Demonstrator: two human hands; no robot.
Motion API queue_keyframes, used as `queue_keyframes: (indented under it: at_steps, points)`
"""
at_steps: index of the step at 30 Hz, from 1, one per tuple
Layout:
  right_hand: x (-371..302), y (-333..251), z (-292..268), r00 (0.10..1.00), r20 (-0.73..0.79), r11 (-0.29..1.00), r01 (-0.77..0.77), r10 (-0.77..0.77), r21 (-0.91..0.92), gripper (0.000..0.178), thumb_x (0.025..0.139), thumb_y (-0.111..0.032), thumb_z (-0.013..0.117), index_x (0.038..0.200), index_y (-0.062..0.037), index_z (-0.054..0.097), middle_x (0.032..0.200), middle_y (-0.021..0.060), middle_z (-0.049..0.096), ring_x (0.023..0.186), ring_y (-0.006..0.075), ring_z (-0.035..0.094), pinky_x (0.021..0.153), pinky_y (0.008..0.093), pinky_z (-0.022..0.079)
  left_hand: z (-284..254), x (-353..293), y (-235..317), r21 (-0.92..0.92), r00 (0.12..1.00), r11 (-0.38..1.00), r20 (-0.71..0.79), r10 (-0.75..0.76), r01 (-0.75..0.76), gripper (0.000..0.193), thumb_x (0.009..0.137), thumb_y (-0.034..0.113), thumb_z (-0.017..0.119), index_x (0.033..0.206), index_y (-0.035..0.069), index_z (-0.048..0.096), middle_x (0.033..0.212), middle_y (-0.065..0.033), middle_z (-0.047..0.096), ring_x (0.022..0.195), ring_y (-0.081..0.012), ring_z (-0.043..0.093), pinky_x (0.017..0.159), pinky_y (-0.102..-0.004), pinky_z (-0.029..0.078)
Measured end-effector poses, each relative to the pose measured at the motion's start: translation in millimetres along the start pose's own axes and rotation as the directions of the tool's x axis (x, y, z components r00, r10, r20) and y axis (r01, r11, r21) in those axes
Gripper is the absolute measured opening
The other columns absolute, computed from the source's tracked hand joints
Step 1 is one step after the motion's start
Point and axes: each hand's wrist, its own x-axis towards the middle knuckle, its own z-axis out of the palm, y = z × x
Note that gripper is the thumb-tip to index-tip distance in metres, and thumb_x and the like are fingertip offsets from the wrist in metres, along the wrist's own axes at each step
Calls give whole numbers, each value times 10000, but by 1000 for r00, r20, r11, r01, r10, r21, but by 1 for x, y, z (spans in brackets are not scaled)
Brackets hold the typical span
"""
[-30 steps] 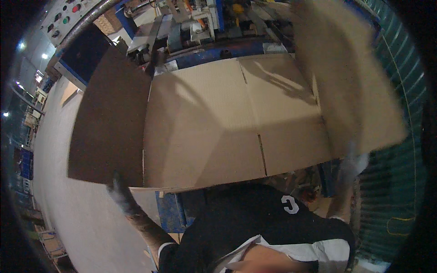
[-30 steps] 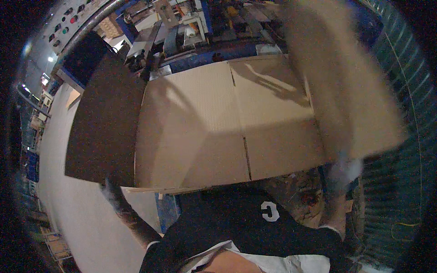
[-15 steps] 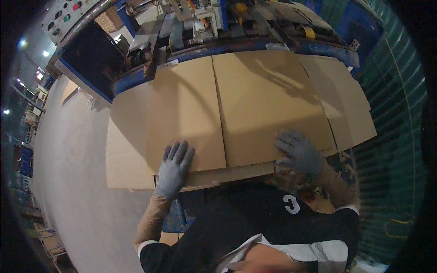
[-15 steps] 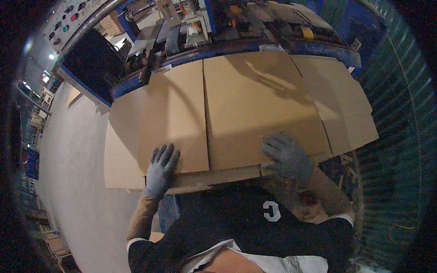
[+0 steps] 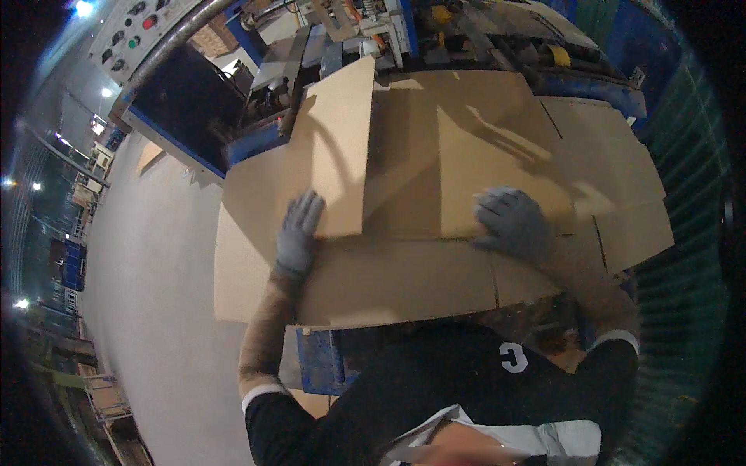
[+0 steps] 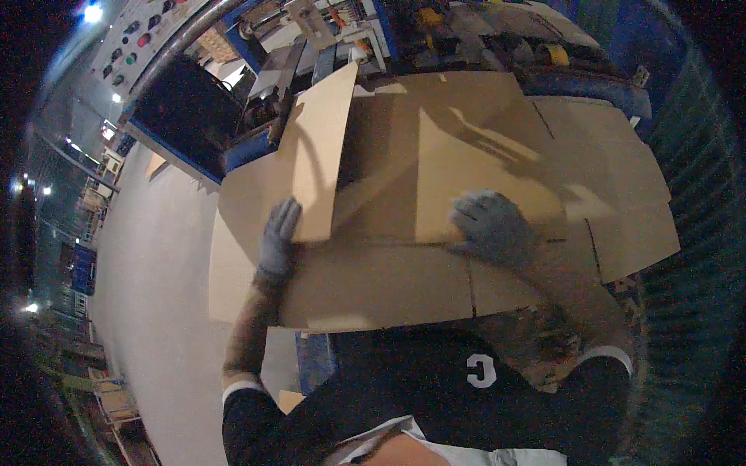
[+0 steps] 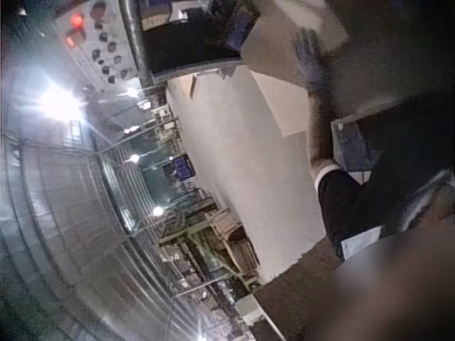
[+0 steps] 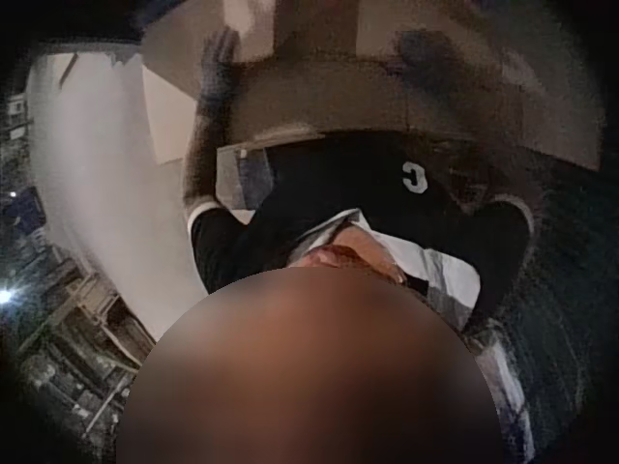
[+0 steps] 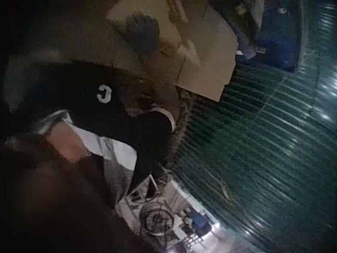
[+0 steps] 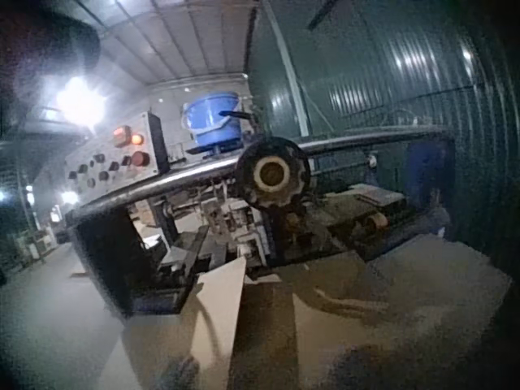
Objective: The person repeatedly picks up flat cardboard sheets from a machine output and stacks them by hand. The person aligns each sheet and places it onto a growing pile on the machine platform.
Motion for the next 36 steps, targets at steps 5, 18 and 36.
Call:
queue_keyframes:
  at_steps: [5, 18, 36]
  points:
    - [-38, 28, -19, 987, -19, 983, -158, 157, -95, 701, 722, -633, 632, 1087, -36, 588, 1146, 161, 593, 1112, 328, 537, 953, 469, 421, 0, -15, 32, -6, 999, 1000, 49, 0, 0, 563, 782, 15, 483, 1343, 62, 470, 1374, -196, 470, 1296, -363, 431, 1094, -513, 311]
    - [-12, 116, 1, 820, -73, 823, -567, 568, 42, 450, 839, -356, 653, 1183, -70, 599, 1244, 121, 582, 1140, 299, 545, 1016, 421, 388, 30, 69, 11, 15, 902, 918, -191, -386, 396, 723, 839, 246, 686, 1394, -54, 333, 1445, -267, 335, 1329, -431, 324, 1123, -461, 253]
    - [-283, 106, -54, -111, -390, 9, -956, 914, 292, 474, 934, -341, 512, 1324, -71, 521, 1306, 137, 563, 1158, 267, 565, 984, 353, 424, -71, -136, 30, -771, -213, -30, -138, -967, 636, 758, 849, 308, 664, 1423, -54, 328, 1421, -189, 408, 1269, -280, 430, 1071, -375, 310]
